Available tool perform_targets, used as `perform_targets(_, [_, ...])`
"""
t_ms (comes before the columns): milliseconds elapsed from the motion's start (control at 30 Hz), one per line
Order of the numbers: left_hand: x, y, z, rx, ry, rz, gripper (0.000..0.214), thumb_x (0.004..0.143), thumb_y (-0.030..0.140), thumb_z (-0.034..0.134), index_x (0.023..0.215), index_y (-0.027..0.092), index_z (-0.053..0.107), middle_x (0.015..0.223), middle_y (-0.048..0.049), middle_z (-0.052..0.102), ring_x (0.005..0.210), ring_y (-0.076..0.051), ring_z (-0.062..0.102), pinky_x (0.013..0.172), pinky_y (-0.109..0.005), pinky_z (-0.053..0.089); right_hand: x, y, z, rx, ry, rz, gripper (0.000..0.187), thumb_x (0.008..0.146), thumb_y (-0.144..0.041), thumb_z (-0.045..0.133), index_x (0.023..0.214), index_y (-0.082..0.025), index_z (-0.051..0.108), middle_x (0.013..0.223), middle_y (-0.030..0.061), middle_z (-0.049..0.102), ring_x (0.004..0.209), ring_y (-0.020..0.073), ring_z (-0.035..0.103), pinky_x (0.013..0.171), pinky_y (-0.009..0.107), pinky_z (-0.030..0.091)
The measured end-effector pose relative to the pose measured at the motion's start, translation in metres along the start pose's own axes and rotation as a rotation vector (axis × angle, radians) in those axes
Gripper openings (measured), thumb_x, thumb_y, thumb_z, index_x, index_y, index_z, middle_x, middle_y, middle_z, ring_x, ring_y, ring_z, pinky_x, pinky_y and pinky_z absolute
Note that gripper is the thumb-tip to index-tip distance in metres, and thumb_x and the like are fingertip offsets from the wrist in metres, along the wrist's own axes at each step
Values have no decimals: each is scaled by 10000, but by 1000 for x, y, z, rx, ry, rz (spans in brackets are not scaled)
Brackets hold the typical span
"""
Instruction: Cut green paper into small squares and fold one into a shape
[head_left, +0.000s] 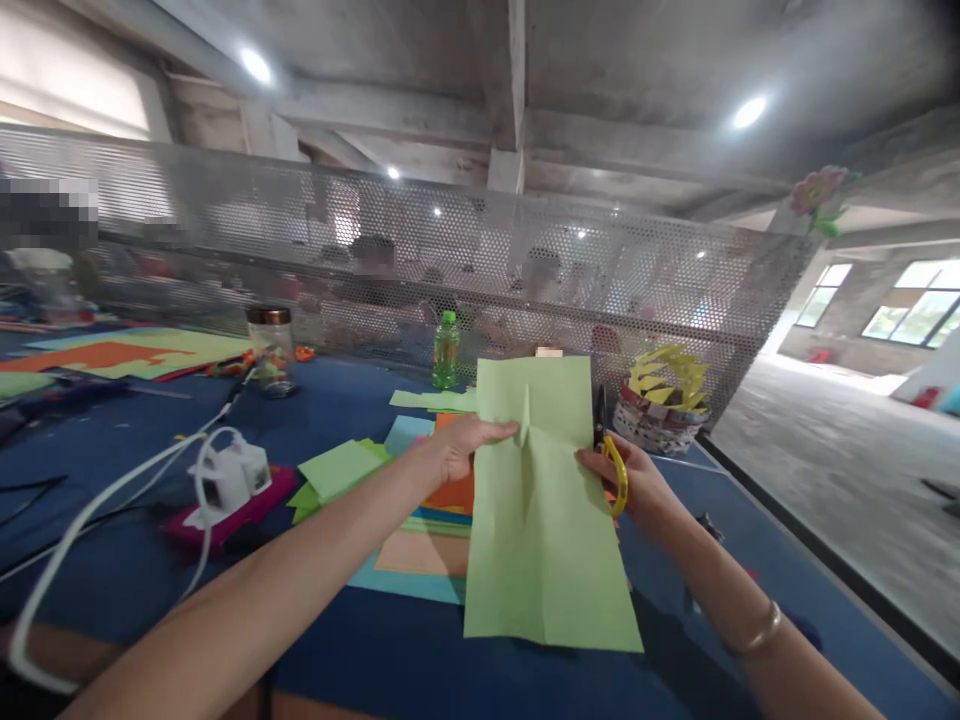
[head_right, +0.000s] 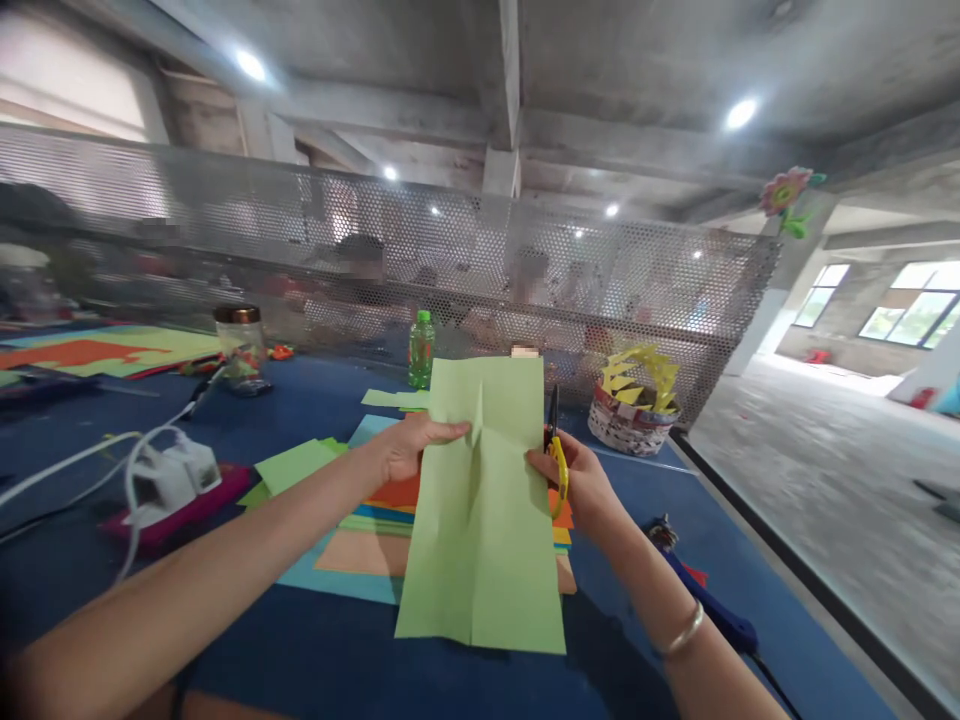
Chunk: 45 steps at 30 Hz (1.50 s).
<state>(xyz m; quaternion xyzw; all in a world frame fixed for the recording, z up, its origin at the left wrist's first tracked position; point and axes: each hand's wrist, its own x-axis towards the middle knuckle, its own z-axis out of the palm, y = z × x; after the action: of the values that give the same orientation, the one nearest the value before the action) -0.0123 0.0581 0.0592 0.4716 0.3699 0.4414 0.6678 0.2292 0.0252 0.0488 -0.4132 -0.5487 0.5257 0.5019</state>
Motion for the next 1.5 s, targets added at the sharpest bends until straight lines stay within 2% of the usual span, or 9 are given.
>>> perform_targets(100, [-13, -7, -3, -94, 56, 17, 387, 624, 246, 847, 972, 120, 731, 1040, -173, 744, 980, -345, 693, 833, -458, 563, -1, 4, 5, -10, -48, -25, 514, 594, -434, 864, 1019, -216, 675, 891, 32, 748, 679, 189, 686, 629, 286, 549])
perform_targets(233, [-27, -10, -5, -192, 66, 24, 439, 625, 237, 852, 1023, 104, 724, 1087, -182, 728, 970, -340, 697, 865, -463, 557, 1, 11, 9, -15, -73, -43, 483, 598, -421, 867, 990, -206, 683, 905, 32, 743, 722, 190, 681, 696, 300, 551])
perform_targets(400, [-34, -15, -7, -246, 103, 28, 430, 626, 248, 862, 999, 83, 728, 1029, -202, 737, 871, -352, 715, 816, -510, 565, 1, 16, 10, -8, -80, -36, 452, 629, -412, 854, 993, -213, 673, 873, 23, 733, 685, 175, 666, 673, 298, 550])
perform_targets(567, [-37, -18, -9, -279, 154, 55, 413, 629, 241, 866, 983, 74, 735, 970, -188, 751, 862, -350, 717, 820, -502, 567, -4, 12, 15, 3, -70, -33, 426, 643, -391, 849, 999, -231, 677, 910, 13, 733, 718, 175, 672, 669, 279, 545])
perform_targets(767, [-49, -13, -8, -325, 108, 17, 391, 686, 232, 826, 1032, 81, 728, 1010, -176, 748, 897, -343, 718, 834, -481, 572, -8, 11, 23, 22, -89, -30, 416, 640, -371, 851, 991, -226, 679, 931, 19, 729, 742, 176, 669, 696, 280, 550])
perform_targets(933, [-50, -18, -8, -369, 71, 5, 334, 745, 250, 791, 1033, 96, 722, 1044, -169, 743, 912, -330, 720, 838, -475, 579, -10, 14, 26, 32, -123, -12, 391, 650, -360, 853, 971, -219, 680, 818, 5, 716, 647, 146, 642, 629, 251, 532])
perform_targets(1033, [-51, -20, -6, -403, 65, 7, 300, 767, 205, 762, 1041, 93, 717, 1012, -161, 752, 869, -317, 727, 826, -491, 582, -11, 16, 28, 42, -127, -2, 399, 675, -362, 843, 1009, -223, 674, 864, 15, 722, 697, 152, 660, 666, 255, 539])
perform_targets(1167, [-52, -19, -4, -394, 79, 4, 325, 742, 177, 774, 1044, 74, 714, 968, -169, 757, 827, -315, 731, 835, -498, 575, -13, 16, 33, 63, -137, -3, 432, 674, -343, 848, 1049, -236, 662, 903, 19, 728, 755, 164, 677, 717, 266, 549])
perform_targets(1500, [-54, -18, -4, -370, 7, -42, 443, 662, 195, 841, 1062, 67, 701, 942, -181, 754, 792, -303, 727, 773, -457, 590, -18, 14, 41, 93, -172, 27, 416, 649, -336, 869, 982, -220, 649, 797, -27, 690, 661, 112, 641, 645, 199, 537])
